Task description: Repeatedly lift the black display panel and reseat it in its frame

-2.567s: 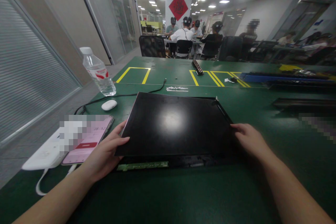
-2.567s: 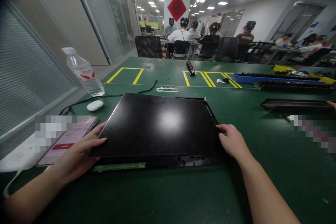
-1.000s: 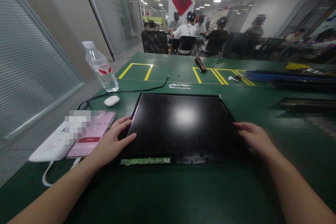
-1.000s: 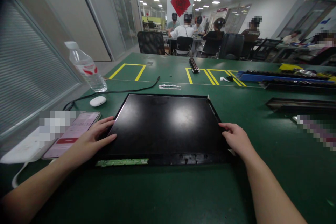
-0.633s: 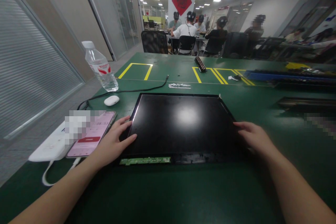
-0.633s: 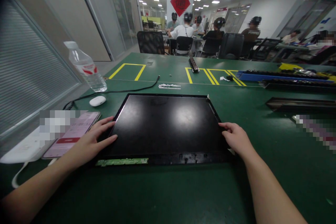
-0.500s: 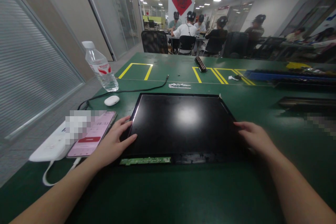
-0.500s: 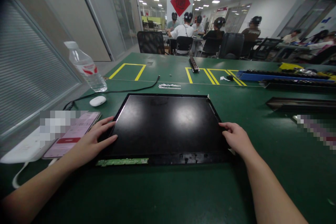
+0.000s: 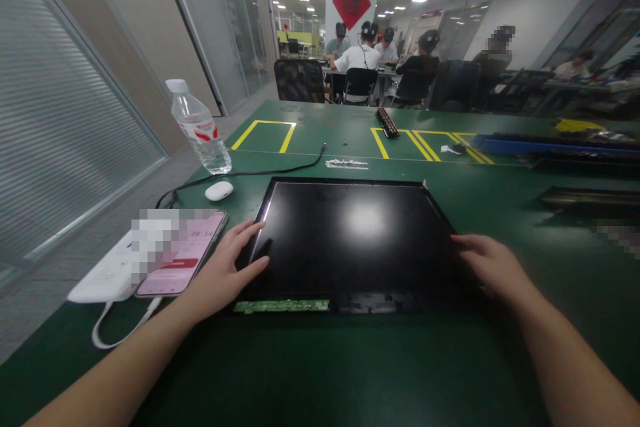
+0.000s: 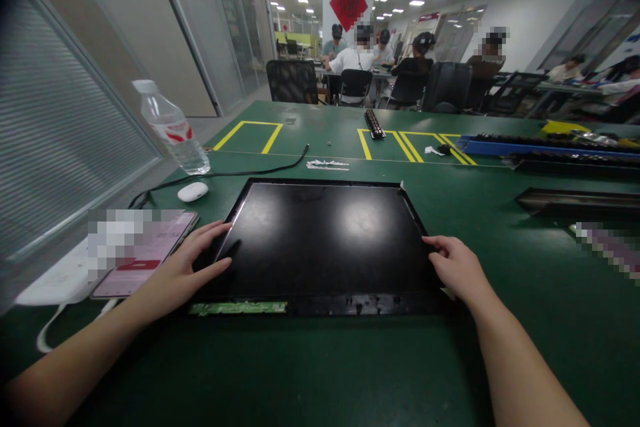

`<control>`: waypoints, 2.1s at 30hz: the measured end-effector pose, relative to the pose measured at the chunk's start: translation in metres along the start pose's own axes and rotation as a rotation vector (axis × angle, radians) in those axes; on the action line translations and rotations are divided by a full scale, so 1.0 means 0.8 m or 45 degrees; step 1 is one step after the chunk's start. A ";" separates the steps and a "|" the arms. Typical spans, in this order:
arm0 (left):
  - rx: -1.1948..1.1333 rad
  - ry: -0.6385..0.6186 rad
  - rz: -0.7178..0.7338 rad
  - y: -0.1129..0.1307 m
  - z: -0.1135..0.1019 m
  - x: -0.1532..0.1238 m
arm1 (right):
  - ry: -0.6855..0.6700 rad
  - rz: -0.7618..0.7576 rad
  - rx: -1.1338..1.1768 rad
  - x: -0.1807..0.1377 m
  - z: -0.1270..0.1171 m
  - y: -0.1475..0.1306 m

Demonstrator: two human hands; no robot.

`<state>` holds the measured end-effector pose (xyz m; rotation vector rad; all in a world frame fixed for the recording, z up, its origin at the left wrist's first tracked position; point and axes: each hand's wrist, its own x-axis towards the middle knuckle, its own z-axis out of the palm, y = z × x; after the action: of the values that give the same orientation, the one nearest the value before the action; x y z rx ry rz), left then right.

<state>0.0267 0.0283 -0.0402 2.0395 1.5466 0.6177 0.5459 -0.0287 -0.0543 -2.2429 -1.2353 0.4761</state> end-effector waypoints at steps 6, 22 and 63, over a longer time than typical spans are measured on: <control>0.090 -0.052 0.096 -0.001 -0.016 -0.003 | 0.017 -0.006 0.009 0.000 0.000 0.000; 0.292 -0.358 0.316 0.001 -0.064 -0.007 | 0.044 -0.024 -0.060 -0.003 0.001 -0.006; 0.456 -0.104 0.224 -0.006 -0.035 0.003 | 0.049 -0.049 -0.072 -0.006 -0.001 -0.008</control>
<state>0.0058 0.0348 -0.0214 2.4534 1.5273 0.3304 0.5399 -0.0301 -0.0500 -2.2597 -1.2845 0.3860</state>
